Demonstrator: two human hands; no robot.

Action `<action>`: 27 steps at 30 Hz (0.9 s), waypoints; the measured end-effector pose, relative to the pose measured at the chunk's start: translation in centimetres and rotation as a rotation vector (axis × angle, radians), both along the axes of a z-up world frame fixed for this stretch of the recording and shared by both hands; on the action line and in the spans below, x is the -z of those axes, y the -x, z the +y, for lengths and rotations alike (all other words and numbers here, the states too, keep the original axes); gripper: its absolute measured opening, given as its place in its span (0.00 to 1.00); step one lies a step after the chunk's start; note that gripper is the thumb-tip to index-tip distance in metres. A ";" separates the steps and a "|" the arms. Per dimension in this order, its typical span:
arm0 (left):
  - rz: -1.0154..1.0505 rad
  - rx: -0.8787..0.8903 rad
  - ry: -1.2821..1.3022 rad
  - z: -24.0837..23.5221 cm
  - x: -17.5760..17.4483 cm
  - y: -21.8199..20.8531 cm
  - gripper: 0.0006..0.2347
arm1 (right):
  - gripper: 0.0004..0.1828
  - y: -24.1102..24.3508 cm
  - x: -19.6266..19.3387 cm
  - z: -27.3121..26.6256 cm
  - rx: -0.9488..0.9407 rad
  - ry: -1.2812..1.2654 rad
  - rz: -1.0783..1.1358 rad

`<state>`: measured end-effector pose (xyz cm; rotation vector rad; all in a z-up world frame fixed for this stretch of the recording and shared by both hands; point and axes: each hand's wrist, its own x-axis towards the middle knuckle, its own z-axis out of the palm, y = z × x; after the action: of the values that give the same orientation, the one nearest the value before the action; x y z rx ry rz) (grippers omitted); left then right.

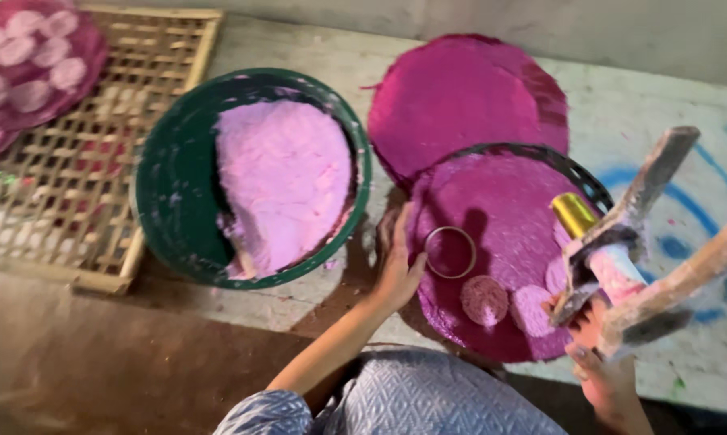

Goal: The person prepares purple rice cakes by using a manual press tool to stamp small circular dough patterns onto large purple bases, while also scraping pink dough from a green basin and applying it to the tool.

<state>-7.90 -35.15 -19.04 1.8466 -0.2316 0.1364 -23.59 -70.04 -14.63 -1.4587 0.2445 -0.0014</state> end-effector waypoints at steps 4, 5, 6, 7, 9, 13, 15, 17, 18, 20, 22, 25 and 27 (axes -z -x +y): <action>-0.250 0.225 -0.313 0.2 -5.3 0.5 0.18 | 0.62 -0.2 -2.7 1.4 -0.095 0.020 -0.160; -0.272 0.267 -0.353 0.5 -6.1 0.8 0.15 | 0.63 -0.5 -3.3 1.8 -0.093 0.027 -0.170; -0.294 0.308 -0.392 0.6 -6.6 1.0 0.12 | 0.64 -0.7 -3.7 2.1 -0.090 0.035 -0.181; -0.294 0.336 -0.411 0.8 -6.8 1.2 0.11 | 0.63 -0.8 -4.1 2.3 -0.093 0.057 -0.167; -0.293 0.390 -0.449 0.9 -6.6 1.7 0.11 | 0.62 -0.7 -4.4 2.3 -0.102 0.099 -0.140; -0.341 0.361 -0.468 0.0 -5.5 1.5 0.05 | 0.64 -0.3 -4.2 2.2 -0.078 0.068 -0.105; -0.321 0.362 -0.472 -0.4 -5.6 1.7 0.05 | 0.64 -0.3 -4.2 2.2 -0.085 0.087 -0.098; -0.291 0.393 -0.491 -0.6 -6.4 1.6 0.09 | 0.61 -0.4 -4.7 2.1 -0.123 0.161 0.003; -0.275 0.409 -0.501 -0.6 -7.2 1.4 0.10 | 0.59 -0.6 -5.2 2.1 -0.142 0.197 0.054; -0.097 0.422 -0.336 -0.7 -9.0 0.0 0.21 | 0.63 -1.5 -6.0 2.5 -0.194 0.013 -0.031; 0.185 0.501 0.193 -0.9 -10.6 -2.4 0.29 | 0.61 -2.2 -6.9 3.1 -0.316 -0.156 0.036; 0.520 0.798 1.195 -1.7 -12.2 -5.5 0.36 | 0.52 -3.0 -8.7 4.3 -0.593 -0.383 0.342; 0.534 1.007 1.500 -2.5 -12.7 -6.3 0.36 | 0.47 -4.1 -10.2 4.5 -0.782 -0.532 0.537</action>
<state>-1.65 -37.64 -6.37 0.1132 -0.4703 -0.7025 -19.54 -65.51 -4.39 -0.9180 0.0805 1.0238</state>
